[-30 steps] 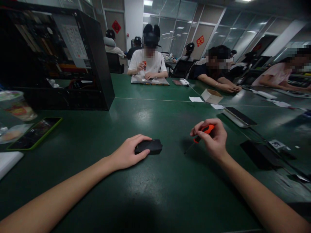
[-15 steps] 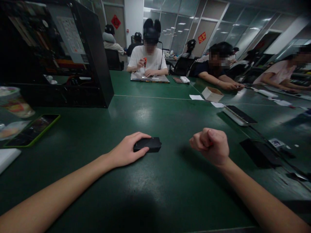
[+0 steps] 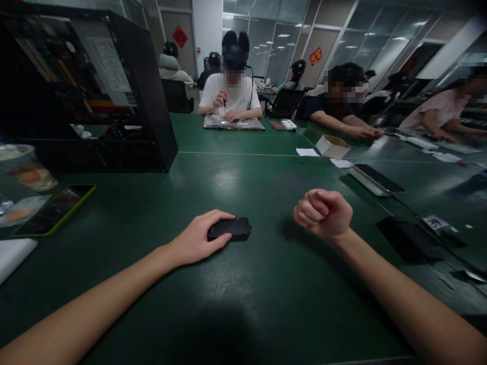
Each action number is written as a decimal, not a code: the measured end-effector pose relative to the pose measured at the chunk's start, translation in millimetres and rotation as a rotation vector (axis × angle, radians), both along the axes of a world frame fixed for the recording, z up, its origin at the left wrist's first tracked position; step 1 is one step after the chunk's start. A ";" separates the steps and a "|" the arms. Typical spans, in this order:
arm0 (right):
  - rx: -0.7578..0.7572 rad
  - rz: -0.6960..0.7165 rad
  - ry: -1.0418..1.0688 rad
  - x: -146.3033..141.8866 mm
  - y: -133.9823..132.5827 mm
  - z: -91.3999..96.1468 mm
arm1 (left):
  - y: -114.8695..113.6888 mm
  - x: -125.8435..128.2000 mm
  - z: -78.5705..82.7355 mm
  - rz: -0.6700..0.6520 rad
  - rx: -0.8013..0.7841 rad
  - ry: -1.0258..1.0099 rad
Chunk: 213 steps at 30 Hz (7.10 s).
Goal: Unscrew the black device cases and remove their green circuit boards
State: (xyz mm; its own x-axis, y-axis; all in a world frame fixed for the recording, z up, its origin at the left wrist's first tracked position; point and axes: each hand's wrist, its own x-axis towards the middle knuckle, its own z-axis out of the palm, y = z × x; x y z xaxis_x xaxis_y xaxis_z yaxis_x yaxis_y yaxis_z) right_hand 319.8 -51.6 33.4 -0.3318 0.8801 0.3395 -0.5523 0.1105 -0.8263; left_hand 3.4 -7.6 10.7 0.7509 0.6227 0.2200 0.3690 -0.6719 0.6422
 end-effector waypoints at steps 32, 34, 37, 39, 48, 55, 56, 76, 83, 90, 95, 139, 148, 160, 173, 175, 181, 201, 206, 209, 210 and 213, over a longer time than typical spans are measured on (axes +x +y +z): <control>-0.082 0.058 0.158 36.4 7.2 -19.5 | 0.1 0.3 -3.2 0.010 0.050 -0.019; -0.049 0.122 0.144 36.1 6.2 -21.1 | -0.2 0.3 -3.7 0.006 0.047 -0.027; 0.022 0.225 0.063 26.8 4.4 -18.9 | -0.8 0.4 -3.5 -0.011 0.039 -0.035; 0.071 0.241 0.005 19.1 1.3 -16.1 | -1.0 0.4 -2.9 -0.018 0.032 -0.031; 0.051 -0.213 0.098 7.8 -2.9 47.8 | -1.7 1.5 -2.3 0.013 0.010 -0.046; 0.169 0.172 -0.072 -87.0 18.2 97.1 | -2.7 3.9 -3.9 0.049 -0.038 -0.080; 0.164 0.198 -0.076 -100.2 22.2 96.8 | -2.6 4.1 -4.3 0.054 -0.042 -0.083; -0.070 0.153 -0.198 -110.6 58.0 53.5 | -2.8 3.8 -5.2 0.038 -0.049 -0.055; 0.400 -0.187 -0.929 -105.3 40.7 83.3 | -2.2 4.3 -4.6 0.027 -0.033 -0.058; 0.669 -0.543 -1.789 -91.9 5.0 120.7 | -2.8 3.1 -4.0 0.024 -0.029 -0.045; 0.747 -0.364 -1.742 -80.8 -4.5 120.7 | -3.1 3.2 -3.9 0.024 -0.032 -0.037; 0.823 -0.337 -1.597 -88.5 5.7 116.9 | -1.9 2.0 -4.6 0.035 -0.024 -0.009; 0.787 -0.417 -1.626 -88.6 6.3 115.6 | -1.0 1.4 -6.0 0.031 -0.011 -0.012; 0.815 -0.333 -1.574 -85.6 5.4 117.1 | -1.9 1.9 -4.3 0.040 -0.008 -0.003; 0.829 -0.245 -1.547 -86.0 1.8 118.9 | -2.4 2.9 -2.1 0.035 -0.005 -0.003; 0.803 -0.296 -1.588 -86.9 1.4 119.7 | -2.5 2.7 -2.1 0.030 -0.008 -0.007; 0.818 -0.296 -1.590 -85.3 2.3 119.8 | -1.9 1.3 -4.5 0.026 0.000 -0.008; 0.850 -0.127 -1.428 -94.9 -9.0 128.9 | -0.9 2.2 -7.0 0.007 -0.005 -0.055; 0.837 -0.114 -1.470 -97.3 -7.8 127.7 | -0.8 2.3 -6.7 0.009 -0.009 -0.057; 0.835 -0.125 -1.487 -97.2 -7.4 127.4 | -0.8 2.2 -6.8 0.008 -0.010 -0.061; 0.838 -0.123 -1.490 -97.0 -7.4 127.4 | -0.8 2.2 -6.9 0.009 -0.011 -0.061; 0.848 -0.117 -1.490 -96.2 -7.1 126.9 | -0.9 2.4 -7.2 0.008 -0.015 -0.057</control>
State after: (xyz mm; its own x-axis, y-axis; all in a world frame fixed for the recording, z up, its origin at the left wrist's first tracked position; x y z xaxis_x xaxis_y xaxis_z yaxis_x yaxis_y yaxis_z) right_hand 223.6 -58.7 160.3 -0.7211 0.6720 0.1690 0.6206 0.7348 -0.2737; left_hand 5.9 -8.5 3.6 0.7325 0.6320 0.2529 0.3366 -0.6592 0.6724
